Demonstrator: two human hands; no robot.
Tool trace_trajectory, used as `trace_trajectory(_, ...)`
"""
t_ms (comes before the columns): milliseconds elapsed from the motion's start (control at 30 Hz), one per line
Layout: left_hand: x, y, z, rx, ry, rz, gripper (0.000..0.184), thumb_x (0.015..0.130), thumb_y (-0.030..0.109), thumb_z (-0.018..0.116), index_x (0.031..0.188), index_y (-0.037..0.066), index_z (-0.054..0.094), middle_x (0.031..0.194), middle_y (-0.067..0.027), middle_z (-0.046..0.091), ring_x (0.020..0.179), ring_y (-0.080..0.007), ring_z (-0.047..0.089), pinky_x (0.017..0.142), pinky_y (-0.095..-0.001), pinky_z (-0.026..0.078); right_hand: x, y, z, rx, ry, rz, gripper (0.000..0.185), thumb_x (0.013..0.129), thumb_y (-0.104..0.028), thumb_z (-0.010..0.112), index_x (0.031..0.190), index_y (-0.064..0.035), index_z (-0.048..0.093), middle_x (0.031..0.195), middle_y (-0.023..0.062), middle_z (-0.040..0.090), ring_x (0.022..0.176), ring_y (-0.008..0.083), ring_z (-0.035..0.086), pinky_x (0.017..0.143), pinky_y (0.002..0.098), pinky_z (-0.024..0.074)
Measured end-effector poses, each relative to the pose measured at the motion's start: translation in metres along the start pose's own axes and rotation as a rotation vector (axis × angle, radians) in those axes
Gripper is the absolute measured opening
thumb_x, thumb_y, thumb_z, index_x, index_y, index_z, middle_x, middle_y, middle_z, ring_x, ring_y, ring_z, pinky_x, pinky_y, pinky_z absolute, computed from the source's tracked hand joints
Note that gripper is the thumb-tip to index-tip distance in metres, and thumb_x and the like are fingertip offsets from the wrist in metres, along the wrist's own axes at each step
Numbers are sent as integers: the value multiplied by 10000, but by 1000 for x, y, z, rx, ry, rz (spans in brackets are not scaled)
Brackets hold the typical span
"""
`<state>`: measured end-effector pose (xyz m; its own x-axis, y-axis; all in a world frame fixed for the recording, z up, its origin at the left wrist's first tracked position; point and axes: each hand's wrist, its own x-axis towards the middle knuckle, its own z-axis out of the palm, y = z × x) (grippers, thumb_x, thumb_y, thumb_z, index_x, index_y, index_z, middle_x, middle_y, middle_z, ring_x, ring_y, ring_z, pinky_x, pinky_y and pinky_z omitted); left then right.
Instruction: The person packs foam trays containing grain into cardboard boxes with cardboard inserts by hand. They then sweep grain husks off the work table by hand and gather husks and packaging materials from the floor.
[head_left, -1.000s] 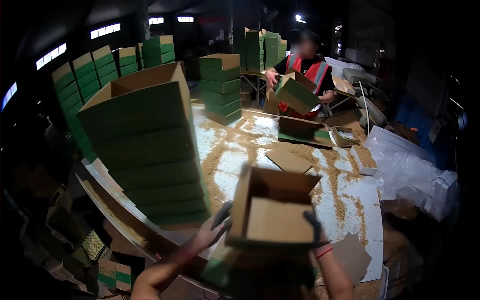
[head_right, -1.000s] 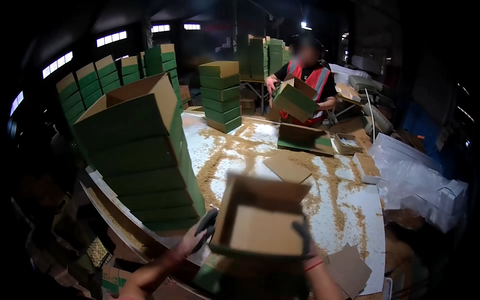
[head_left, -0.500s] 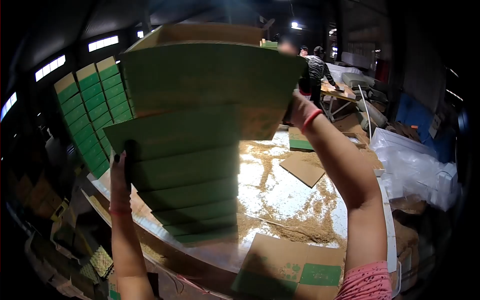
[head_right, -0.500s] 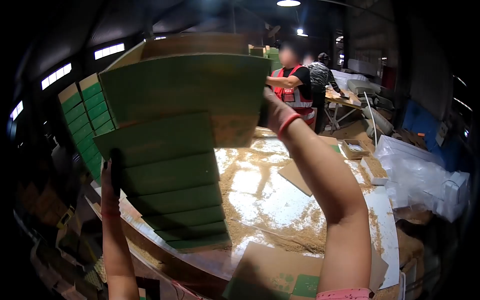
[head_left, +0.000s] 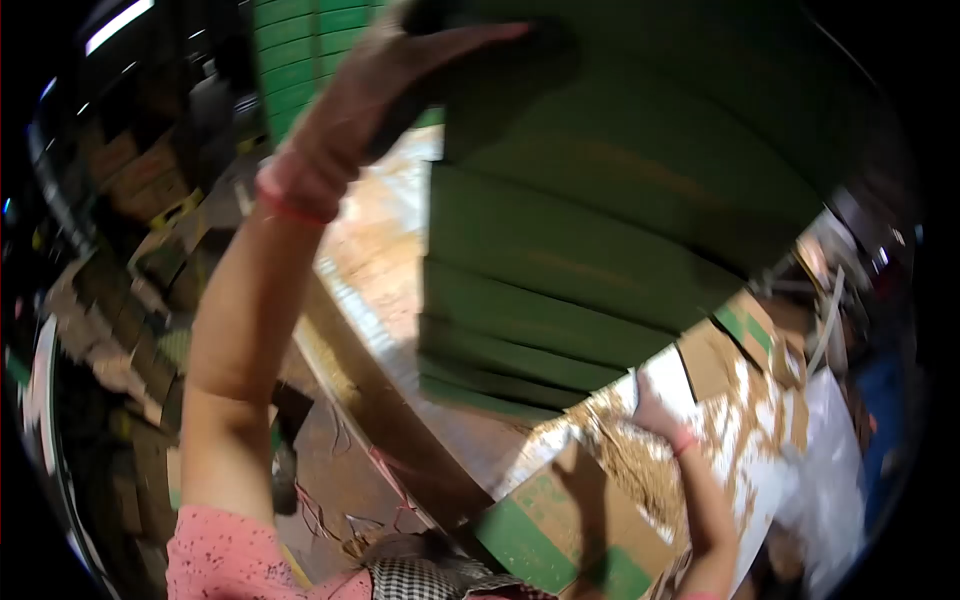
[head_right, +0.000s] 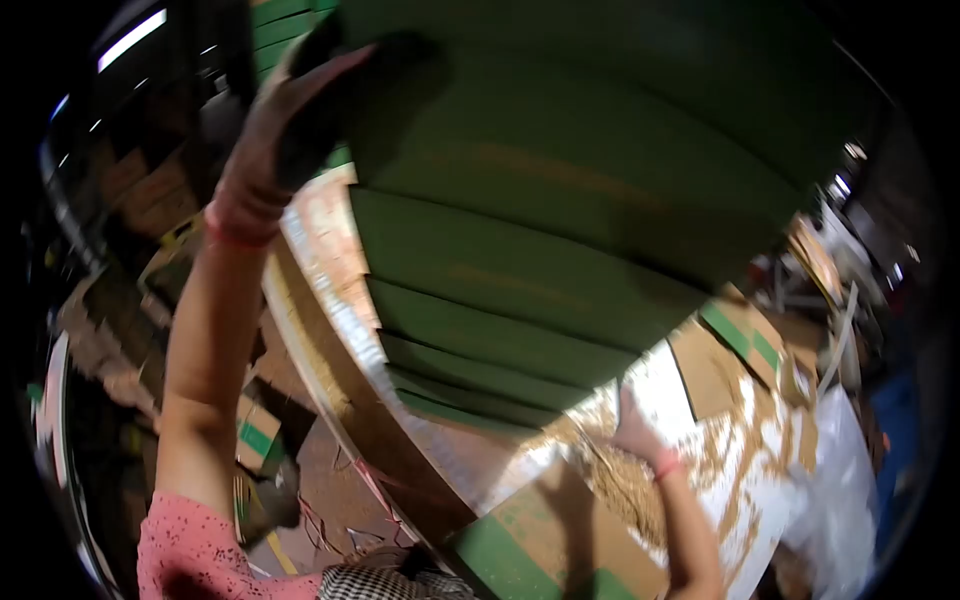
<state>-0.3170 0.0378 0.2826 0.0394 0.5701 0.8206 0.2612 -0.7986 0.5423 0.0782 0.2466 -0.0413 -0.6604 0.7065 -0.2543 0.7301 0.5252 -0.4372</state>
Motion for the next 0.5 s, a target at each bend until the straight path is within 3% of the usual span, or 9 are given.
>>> trace_trajectory(33,3,-3,1,-255,-30,-89,452,898,92,577,1315,15,418,1225,-96,544,1111,-242,555,944,-318,469,-3,-6,34,7,-52,-43,1240,625,-525,787,1437,53,50,1480,281,146,1386,372,157,1134,387,174)
trace_trajectory(100,9,-13,-1,-608,-69,-163,373,900,30,568,1259,-12,477,1207,-93,559,1090,-224,571,940,-324,482,11,-35,76,164,36,-172,945,705,-497,740,1373,31,333,1379,237,406,1298,333,375,1059,378,327)
trace_trajectory(167,14,-30,-22,-614,-192,-123,320,900,37,574,1209,-21,521,1184,-104,570,1048,-200,591,928,-303,488,45,-57,105,152,-164,-199,636,756,-411,712,1253,-55,537,1261,173,547,1210,305,478,1014,380,373)
trace_trajectory(200,16,-21,-24,-585,-118,-199,323,895,75,599,1198,-14,533,1151,-109,590,1028,-188,602,910,-286,494,48,-64,117,224,41,-356,462,770,-355,695,1155,-109,622,1145,129,626,1123,286,544,975,386,403)
trace_trajectory(300,27,-34,-68,-581,-135,-271,328,898,114,606,1194,-8,536,1100,-103,616,1001,-183,613,815,-261,529,45,-111,122,275,168,-418,521,734,-322,726,1170,-68,595,1207,151,585,1151,322,513,997,401,381)
trace_trajectory(333,29,-34,-85,-517,-91,-340,312,912,146,590,1184,0,544,1060,-101,631,886,-170,641,687,-244,543,53,-123,135,250,245,-457,533,721,-302,740,1170,-58,590,1211,154,578,1156,331,504,1006,411,370)
trace_trajectory(367,29,-34,-109,-508,-85,-336,312,912,146,590,1184,0,544,1060,-101,631,886,-170,641,687,-244,543,66,-139,144,269,226,-448,517,719,-269,745,1165,-56,591,1181,149,591,1119,325,526,982,410,390)
trace_trajectory(433,23,-46,-164,-508,-276,-309,319,925,183,572,1187,3,544,1046,-98,631,781,-151,633,625,-232,525,88,-187,150,494,214,-278,420,683,-262,752,1053,-85,661,1091,142,639,1058,322,568,942,413,422)
trace_trajectory(500,16,-69,-215,-474,-357,-229,347,938,224,552,1207,5,534,1060,-94,622,691,-127,618,591,-220,507,124,-238,150,491,268,-313,416,681,-237,750,1052,-73,658,1082,142,642,1033,313,581,921,407,435)
